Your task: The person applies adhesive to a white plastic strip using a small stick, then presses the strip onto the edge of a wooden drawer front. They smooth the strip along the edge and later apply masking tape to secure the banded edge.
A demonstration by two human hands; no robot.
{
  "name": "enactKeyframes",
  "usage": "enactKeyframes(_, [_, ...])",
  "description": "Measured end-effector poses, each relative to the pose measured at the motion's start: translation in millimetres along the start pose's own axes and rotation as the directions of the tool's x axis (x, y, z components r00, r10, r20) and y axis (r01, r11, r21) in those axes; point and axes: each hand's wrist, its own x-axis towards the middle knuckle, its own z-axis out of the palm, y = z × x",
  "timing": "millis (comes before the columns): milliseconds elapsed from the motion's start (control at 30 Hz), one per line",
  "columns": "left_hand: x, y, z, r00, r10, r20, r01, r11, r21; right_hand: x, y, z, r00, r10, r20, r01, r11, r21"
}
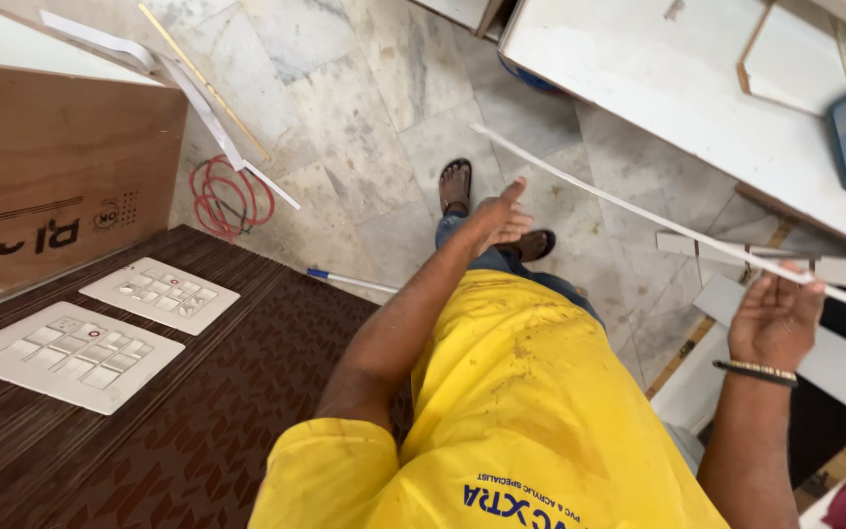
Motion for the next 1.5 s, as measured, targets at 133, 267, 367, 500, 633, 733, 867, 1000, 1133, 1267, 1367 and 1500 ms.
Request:
enactKeyframes(133, [1, 64, -32, 0.921, 0.385, 0.067, -0.356, 0.897, -0.26, -21, 2, 6, 1.0, -0.021, -0.018, 0.019, 0.994, -0.104])
enactKeyframes(267, [29, 149, -26, 0.815, 0.574, -0.078, -0.496, 0.622, -0.606, -33, 18, -1, 0.988, -0.016, -0.155, -0.005, 0.991, -0.135])
enactKeyframes(367, [38, 175, 11, 0.842, 0.516, -0.158, -0.451, 0.51, -0.732, -53, 24, -21, 0.978, -0.013, -0.21, -0.018, 0.989, -0.144])
enactKeyframes(500, [29, 175, 46, 0.848, 0.458, -0.265, -0.478, 0.447, -0.757, -76, 17, -43, 0.926, -0.051, -0.373, -0.001, 0.99, -0.138])
enactKeyframes(633, [22, 158, 81, 0.891, 0.421, -0.169, -0.388, 0.514, -0.765, -95, 6, -55, 0.9, -0.052, -0.434, -0.014, 0.989, -0.148])
enactKeyframes(733, [20, 149, 117, 0.914, 0.372, -0.164, -0.369, 0.589, -0.719, -103, 2, -60, 0.868, -0.067, -0.492, -0.028, 0.983, -0.183])
enactKeyframes(867, [29, 128, 148, 0.905, 0.418, -0.084, -0.346, 0.606, -0.716, -101, -6, -75, 0.856, -0.06, -0.514, -0.057, 0.976, -0.209])
enactKeyframes(1000, [50, 104, 182, 0.882, 0.471, -0.021, -0.34, 0.604, -0.721, -94, -18, -113, 0.866, -0.057, -0.497, -0.045, 0.98, -0.192])
enactKeyframes(1133, [66, 75, 236, 0.885, 0.465, -0.01, -0.341, 0.634, -0.694, -81, -35, -168, 0.878, -0.05, -0.476, -0.023, 0.989, -0.145])
enactKeyframes(1267, [85, 43, 301, 0.888, 0.457, 0.048, -0.323, 0.696, -0.641, -70, -53, -225, 0.871, -0.043, -0.489, 0.001, 0.996, -0.087])
enactKeyframes(1367, [102, 18, 349, 0.89, 0.443, 0.109, -0.298, 0.745, -0.597, -69, -67, -265, 0.876, -0.045, -0.48, 0.006, 0.996, -0.084])
enactKeyframes(1500, [127, -16, 410, 0.868, 0.46, 0.184, -0.301, 0.785, -0.541, -71, -88, -315, 0.834, -0.043, -0.551, -0.005, 0.996, -0.085])
